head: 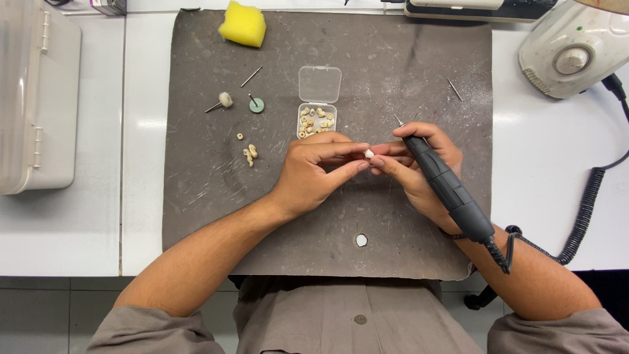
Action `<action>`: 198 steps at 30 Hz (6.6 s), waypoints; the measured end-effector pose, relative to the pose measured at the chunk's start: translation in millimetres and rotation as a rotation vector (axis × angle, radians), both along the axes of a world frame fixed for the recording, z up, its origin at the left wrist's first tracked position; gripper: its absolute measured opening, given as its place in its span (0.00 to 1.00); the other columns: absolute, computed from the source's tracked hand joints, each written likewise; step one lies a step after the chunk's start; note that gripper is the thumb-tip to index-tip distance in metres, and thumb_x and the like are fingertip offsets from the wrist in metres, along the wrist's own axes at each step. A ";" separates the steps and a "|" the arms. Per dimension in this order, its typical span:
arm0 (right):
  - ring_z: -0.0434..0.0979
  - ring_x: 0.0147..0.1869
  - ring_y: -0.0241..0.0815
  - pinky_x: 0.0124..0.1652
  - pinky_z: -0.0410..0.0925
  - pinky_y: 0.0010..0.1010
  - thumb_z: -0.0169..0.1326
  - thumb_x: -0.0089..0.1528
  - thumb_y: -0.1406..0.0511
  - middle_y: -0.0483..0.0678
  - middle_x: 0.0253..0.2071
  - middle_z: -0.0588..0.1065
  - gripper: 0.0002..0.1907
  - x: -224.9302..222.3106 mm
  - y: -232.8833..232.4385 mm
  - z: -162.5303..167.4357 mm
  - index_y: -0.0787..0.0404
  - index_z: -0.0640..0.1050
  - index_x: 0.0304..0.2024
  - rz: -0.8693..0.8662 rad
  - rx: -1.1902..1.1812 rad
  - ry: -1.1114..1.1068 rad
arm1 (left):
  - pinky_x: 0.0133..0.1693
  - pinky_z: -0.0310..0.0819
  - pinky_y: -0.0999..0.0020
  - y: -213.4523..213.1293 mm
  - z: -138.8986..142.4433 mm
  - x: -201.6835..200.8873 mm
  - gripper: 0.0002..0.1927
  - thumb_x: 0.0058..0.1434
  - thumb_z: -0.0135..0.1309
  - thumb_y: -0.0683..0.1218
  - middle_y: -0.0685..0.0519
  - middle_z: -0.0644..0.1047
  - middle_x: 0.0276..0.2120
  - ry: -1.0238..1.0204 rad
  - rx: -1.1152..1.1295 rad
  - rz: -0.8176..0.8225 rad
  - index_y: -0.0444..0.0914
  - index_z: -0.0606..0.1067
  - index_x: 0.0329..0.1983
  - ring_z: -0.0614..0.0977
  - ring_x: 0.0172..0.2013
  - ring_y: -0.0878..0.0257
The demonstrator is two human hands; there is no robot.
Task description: The person holds a small white dental crown in one hand and a rotary grinding tool in the other, grinding and shaping the crown's surface. They periodically reposition the crown, set it down on the work mat, pick it up again, and continue grinding different areas.
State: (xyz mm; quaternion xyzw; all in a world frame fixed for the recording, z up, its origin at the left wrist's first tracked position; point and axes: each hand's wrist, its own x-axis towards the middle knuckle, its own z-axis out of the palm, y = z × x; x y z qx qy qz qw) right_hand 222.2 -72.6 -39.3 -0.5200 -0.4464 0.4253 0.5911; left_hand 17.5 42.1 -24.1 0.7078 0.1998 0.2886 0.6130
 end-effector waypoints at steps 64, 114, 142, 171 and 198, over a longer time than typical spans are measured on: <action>0.86 0.51 0.49 0.47 0.84 0.34 0.59 0.65 0.77 0.61 0.46 0.80 0.22 -0.5 -6.0 2.8 0.63 0.67 0.58 -0.003 -0.012 -0.013 | 0.41 0.82 0.76 -5.8 -0.1 1.6 0.10 0.70 0.57 0.44 0.52 0.83 0.43 0.051 -0.035 -0.015 0.36 0.81 0.50 0.85 0.40 0.68; 0.85 0.53 0.46 0.49 0.83 0.32 0.62 0.64 0.77 0.57 0.46 0.80 0.22 -4.6 -12.3 10.0 0.62 0.69 0.57 0.010 0.044 -0.240 | 0.37 0.79 0.71 -14.5 4.9 -0.7 0.10 0.68 0.61 0.42 0.52 0.82 0.40 0.023 0.238 0.039 0.35 0.81 0.52 0.84 0.36 0.66; 0.86 0.49 0.47 0.44 0.83 0.31 0.59 0.65 0.77 0.62 0.44 0.80 0.20 -0.3 -5.2 4.0 0.64 0.67 0.56 -0.091 -0.012 -0.048 | 0.40 0.79 0.62 88.9 59.2 -82.0 0.11 0.56 0.67 0.44 0.52 0.83 0.38 0.979 0.335 -0.072 0.41 0.84 0.42 0.84 0.36 0.58; 0.86 0.49 0.47 0.44 0.84 0.31 0.59 0.65 0.77 0.60 0.44 0.80 0.20 -4.5 -5.8 5.1 0.63 0.68 0.56 -0.072 0.028 -0.075 | 0.25 0.66 0.78 95.1 53.4 -87.0 0.10 0.73 0.60 0.48 0.55 0.78 0.25 0.394 0.282 0.431 0.37 0.84 0.41 0.75 0.24 0.74; 0.87 0.49 0.44 0.47 0.83 0.31 0.65 0.62 0.73 0.54 0.42 0.82 0.21 -16.0 -13.2 18.6 0.61 0.71 0.53 0.002 0.187 -0.453 | 0.38 0.82 0.75 -4.8 11.8 -13.8 0.09 0.65 0.61 0.37 0.53 0.83 0.41 -0.034 0.222 -0.043 0.36 0.82 0.48 0.85 0.38 0.68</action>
